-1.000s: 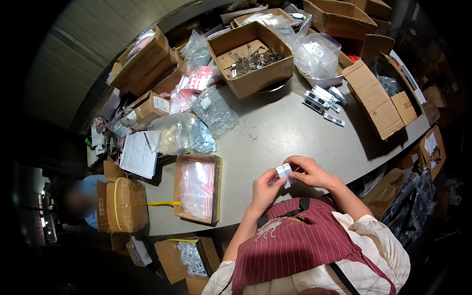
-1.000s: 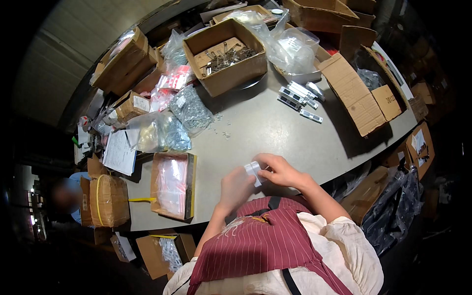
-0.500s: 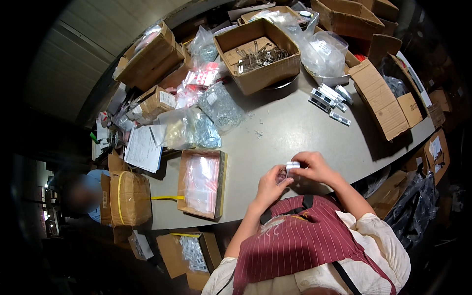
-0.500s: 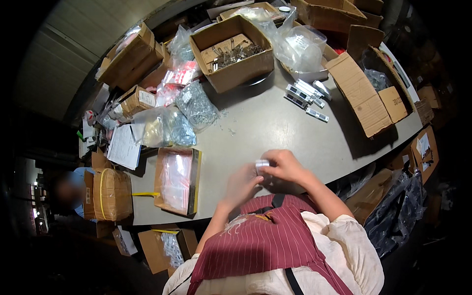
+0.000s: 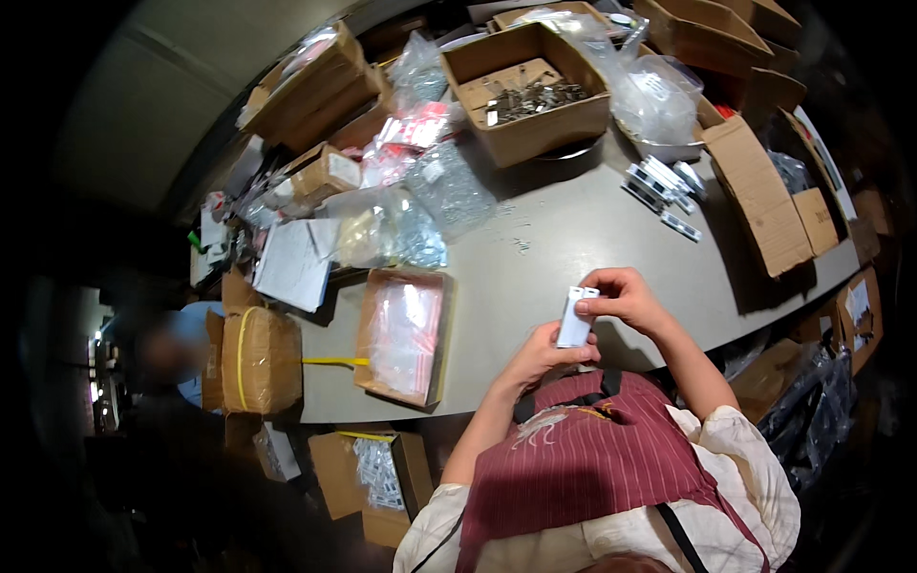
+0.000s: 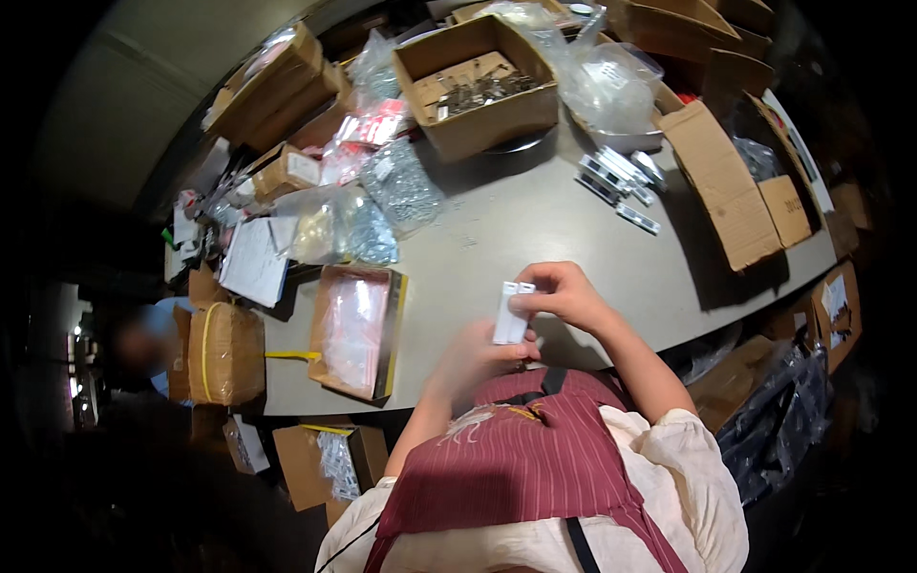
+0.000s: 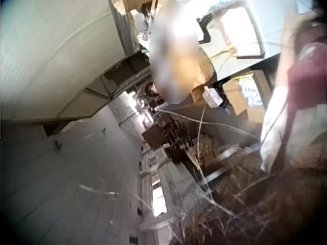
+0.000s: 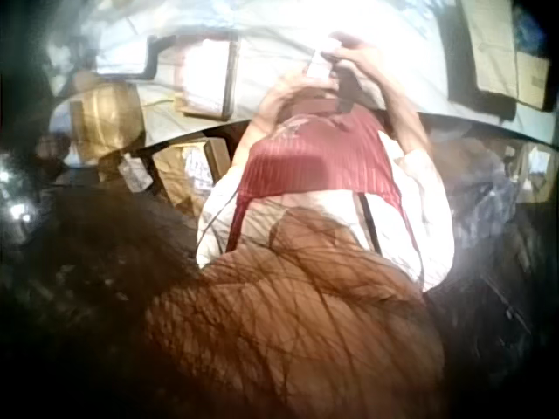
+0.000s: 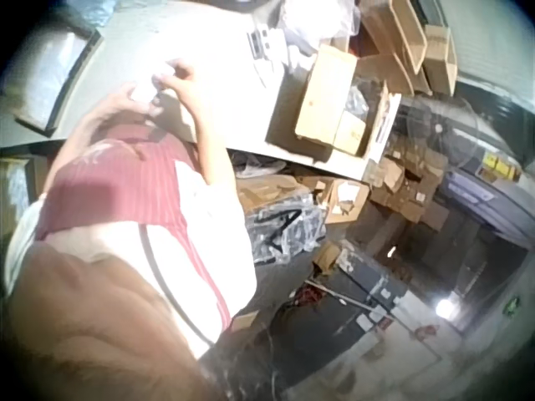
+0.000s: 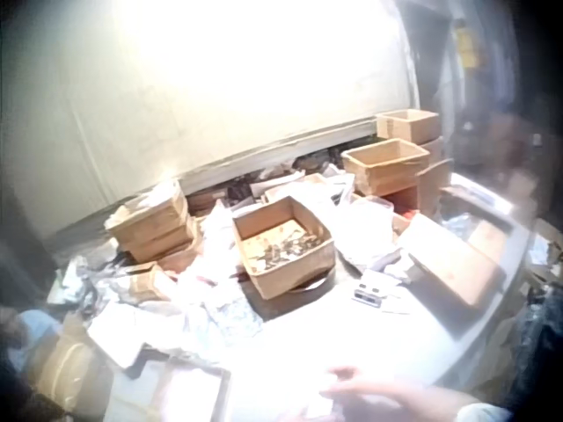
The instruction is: The person stands at a cluttered workbench in a warehouse and assembles small metal hardware components. They pick up individual metal pieces from a box and the table, fit them together by hand, and place the assembled units into a cardboard box.
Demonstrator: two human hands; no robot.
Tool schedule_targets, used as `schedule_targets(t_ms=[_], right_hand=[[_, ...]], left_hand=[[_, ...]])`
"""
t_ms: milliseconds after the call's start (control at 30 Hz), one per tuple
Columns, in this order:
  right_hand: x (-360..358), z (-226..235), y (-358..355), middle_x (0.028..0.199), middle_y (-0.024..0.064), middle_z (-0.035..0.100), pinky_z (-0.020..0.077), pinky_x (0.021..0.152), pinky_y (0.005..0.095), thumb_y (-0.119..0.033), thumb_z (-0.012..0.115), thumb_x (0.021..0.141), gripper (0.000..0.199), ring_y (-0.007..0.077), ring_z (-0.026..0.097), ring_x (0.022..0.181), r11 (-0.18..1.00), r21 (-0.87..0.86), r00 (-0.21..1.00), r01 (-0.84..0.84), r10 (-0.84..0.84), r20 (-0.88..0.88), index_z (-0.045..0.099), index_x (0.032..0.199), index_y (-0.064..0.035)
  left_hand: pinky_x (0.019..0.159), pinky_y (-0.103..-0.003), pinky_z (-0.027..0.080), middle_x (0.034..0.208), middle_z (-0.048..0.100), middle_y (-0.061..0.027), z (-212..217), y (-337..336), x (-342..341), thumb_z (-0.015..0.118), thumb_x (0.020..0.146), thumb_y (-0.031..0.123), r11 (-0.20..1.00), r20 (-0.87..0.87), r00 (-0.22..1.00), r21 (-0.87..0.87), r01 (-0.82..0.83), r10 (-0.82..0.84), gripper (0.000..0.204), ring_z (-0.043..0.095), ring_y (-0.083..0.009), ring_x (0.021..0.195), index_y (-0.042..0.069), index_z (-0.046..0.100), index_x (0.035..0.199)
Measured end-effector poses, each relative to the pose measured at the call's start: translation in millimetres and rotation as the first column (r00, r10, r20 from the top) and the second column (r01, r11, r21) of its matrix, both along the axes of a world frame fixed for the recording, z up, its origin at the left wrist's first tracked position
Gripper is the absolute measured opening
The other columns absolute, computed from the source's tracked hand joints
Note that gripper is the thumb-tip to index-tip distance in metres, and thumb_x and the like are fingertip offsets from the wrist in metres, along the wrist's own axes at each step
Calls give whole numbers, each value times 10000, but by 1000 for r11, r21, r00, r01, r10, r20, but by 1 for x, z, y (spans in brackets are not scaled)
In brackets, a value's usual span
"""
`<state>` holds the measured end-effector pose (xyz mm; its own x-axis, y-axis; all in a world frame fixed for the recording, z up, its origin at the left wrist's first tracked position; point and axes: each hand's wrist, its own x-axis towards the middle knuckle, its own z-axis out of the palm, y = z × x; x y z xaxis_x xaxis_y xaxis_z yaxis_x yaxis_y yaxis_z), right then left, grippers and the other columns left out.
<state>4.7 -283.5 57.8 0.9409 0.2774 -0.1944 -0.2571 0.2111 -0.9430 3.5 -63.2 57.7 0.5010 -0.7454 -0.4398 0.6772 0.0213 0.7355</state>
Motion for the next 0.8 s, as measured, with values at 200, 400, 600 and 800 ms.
schedule_targets(t_ms=[200,400,600,800], right_hand=[[-2,-5,10,773,-2,656,465,689,259,-130,796,747,198,90,590,749,983,-183,998,-31,40,43,713,891,-20],[-5,-11,24,789,-8,644,474,708,250,-125,780,782,208,83,593,743,990,-142,1000,-2,2,1,667,920,-17],[-11,6,44,912,119,636,501,745,323,-54,734,796,254,212,612,795,837,-476,849,268,28,527,623,1009,26],[-18,11,43,964,155,677,538,751,342,24,692,824,164,269,671,840,825,-494,799,274,91,595,671,986,40]], left_hand=[[723,-310,599,940,713,-121,-16,-1,-12,764,838,89,983,-97,995,-183,-25,7,315,720,-207,823,-8,615,1098],[617,-348,618,886,703,-191,-13,9,-12,663,918,105,981,-53,998,-195,9,-20,240,732,-271,752,-56,580,1074],[619,-348,620,879,694,-186,-27,9,-16,663,941,125,968,-112,989,-217,-122,100,251,725,-270,751,-60,573,1085],[635,-343,607,846,694,-143,-29,7,-14,665,920,95,964,-72,991,-235,-126,112,179,712,-239,736,-40,604,1020]])
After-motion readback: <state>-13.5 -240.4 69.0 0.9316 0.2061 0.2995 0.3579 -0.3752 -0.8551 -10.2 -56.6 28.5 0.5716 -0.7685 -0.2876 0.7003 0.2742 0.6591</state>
